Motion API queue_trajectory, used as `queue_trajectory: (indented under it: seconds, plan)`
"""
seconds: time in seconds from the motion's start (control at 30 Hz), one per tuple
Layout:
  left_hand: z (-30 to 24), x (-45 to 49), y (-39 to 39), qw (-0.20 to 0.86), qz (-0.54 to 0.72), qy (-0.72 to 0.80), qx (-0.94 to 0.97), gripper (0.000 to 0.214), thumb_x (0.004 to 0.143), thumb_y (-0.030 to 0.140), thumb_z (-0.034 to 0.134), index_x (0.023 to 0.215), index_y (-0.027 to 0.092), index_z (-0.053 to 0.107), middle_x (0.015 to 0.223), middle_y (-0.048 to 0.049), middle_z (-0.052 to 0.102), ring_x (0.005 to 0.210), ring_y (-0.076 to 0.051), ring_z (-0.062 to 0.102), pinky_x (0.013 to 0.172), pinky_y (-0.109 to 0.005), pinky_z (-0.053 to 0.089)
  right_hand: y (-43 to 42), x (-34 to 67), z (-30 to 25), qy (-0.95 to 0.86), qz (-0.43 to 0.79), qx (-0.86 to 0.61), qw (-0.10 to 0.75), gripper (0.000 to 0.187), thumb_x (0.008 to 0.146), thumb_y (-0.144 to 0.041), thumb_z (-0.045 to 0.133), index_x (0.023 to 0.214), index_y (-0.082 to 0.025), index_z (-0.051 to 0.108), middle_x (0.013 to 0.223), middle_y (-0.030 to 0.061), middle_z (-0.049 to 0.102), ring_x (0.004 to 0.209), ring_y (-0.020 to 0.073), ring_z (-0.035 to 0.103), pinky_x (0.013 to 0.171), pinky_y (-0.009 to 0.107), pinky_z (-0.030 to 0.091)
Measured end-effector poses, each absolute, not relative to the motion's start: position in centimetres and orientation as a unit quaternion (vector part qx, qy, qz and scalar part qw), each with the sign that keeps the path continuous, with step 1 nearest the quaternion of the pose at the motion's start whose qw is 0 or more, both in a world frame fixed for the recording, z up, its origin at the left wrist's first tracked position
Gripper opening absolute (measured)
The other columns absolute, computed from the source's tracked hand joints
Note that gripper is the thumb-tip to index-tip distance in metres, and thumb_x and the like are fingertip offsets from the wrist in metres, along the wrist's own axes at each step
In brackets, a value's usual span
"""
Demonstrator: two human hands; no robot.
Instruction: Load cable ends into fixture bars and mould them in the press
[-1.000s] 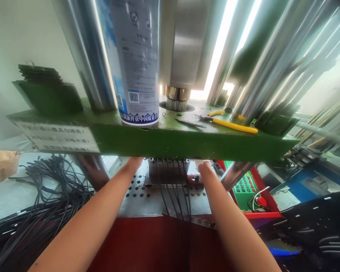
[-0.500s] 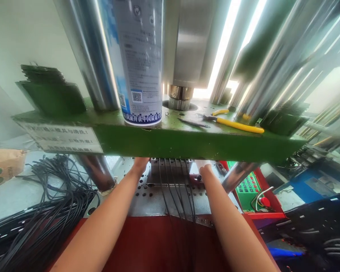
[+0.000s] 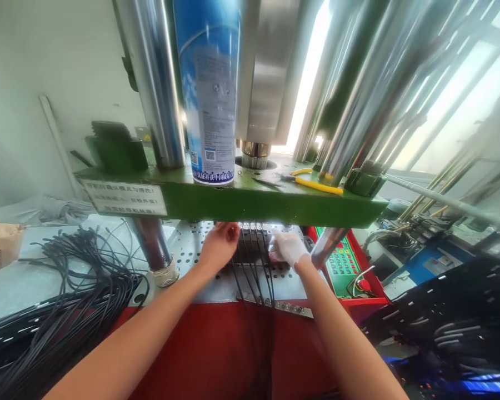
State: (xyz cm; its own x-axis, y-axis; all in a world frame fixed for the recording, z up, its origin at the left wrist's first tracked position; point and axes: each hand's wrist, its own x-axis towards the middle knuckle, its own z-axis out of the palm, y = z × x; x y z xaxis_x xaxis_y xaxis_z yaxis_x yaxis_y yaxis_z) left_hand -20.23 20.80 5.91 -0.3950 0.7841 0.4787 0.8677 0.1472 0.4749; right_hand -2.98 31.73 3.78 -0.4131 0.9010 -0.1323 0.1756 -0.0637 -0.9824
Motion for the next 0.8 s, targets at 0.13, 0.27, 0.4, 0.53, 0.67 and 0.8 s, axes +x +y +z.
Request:
queue_trajectory:
  seconds: [0.13,0.27,0.4,0.53,0.67,0.8]
  plan:
    - [5.4,-15.7,21.4,0.073,-0.274,-0.745,-0.604,0.022,0.091,0.026,0.043,0.102,0.018,0.061,0.1,-0.0064,0.066,0.083,-0.019,0.065,0.072,-0.028,0.048,29.8,-4.3,3.2,-0.61,0.596,-0.447,0.27,0.034,0.094,-0.04,0.05,0.077,-0.012,0.059,0.059,-0.0048,0.052,0.044,0.0052,0.046,0.043,0.018,0.041]
    - [4.6,-14.2,22.2,0.09,-0.197,-0.773,-0.596,0.03,0.092,0.021,0.038,0.111,0.007,0.057,0.093,-0.0151,0.066,0.075,-0.025,0.067,0.063,-0.032,0.049,29.4,-5.0,3.7,-0.591,0.602,-0.451,0.292,0.031,0.093,-0.039,0.051,0.081,-0.012,0.059,0.062,-0.0042,0.054,0.046,0.0052,0.047,0.045,0.018,0.041]
    - [4.2,-14.4,22.2,0.096,-0.147,-0.782,-0.598,0.041,0.086,0.009,0.038,0.126,0.001,0.046,0.088,-0.0171,0.067,0.078,-0.027,0.068,0.064,-0.033,0.05,29.2,-4.5,4.3,-0.573,0.622,-0.439,0.303,0.031,0.091,-0.037,0.052,0.079,-0.011,0.062,0.054,-0.0039,0.053,0.041,0.0063,0.045,0.042,0.019,0.037]
    - [4.4,-14.6,22.4,0.093,-0.126,-0.782,-0.603,0.04,0.079,0.003,0.042,0.118,0.002,0.051,0.086,-0.0154,0.067,0.078,-0.026,0.067,0.064,-0.031,0.05,28.8,-4.6,4.4,-0.559,0.646,-0.413,0.316,0.03,0.08,-0.041,0.059,0.076,-0.012,0.068,0.052,-0.0003,0.058,0.046,0.0106,0.052,0.045,0.021,0.039]
    - [4.8,-14.9,22.7,0.087,-0.127,-0.788,-0.596,0.026,0.08,0.006,0.044,0.103,0.008,0.057,0.081,-0.0121,0.067,0.073,-0.023,0.067,0.062,-0.029,0.049,28.5,-5.6,4.3,-0.538,0.673,-0.394,0.321,0.028,0.071,-0.037,0.064,0.084,-0.013,0.07,0.067,0.0034,0.066,0.056,0.014,0.058,0.05,0.023,0.044]
    - [5.0,-15.3,22.6,0.099,-0.14,-0.789,-0.59,0.02,0.088,0.015,0.04,0.096,0.013,0.059,0.087,-0.0104,0.066,0.076,-0.022,0.067,0.063,-0.028,0.049,28.4,-6.1,4.5,-0.527,0.668,-0.399,0.342,0.019,0.068,-0.03,0.064,0.076,-0.013,0.069,0.073,0.0036,0.068,0.062,0.0134,0.06,0.052,0.021,0.045]
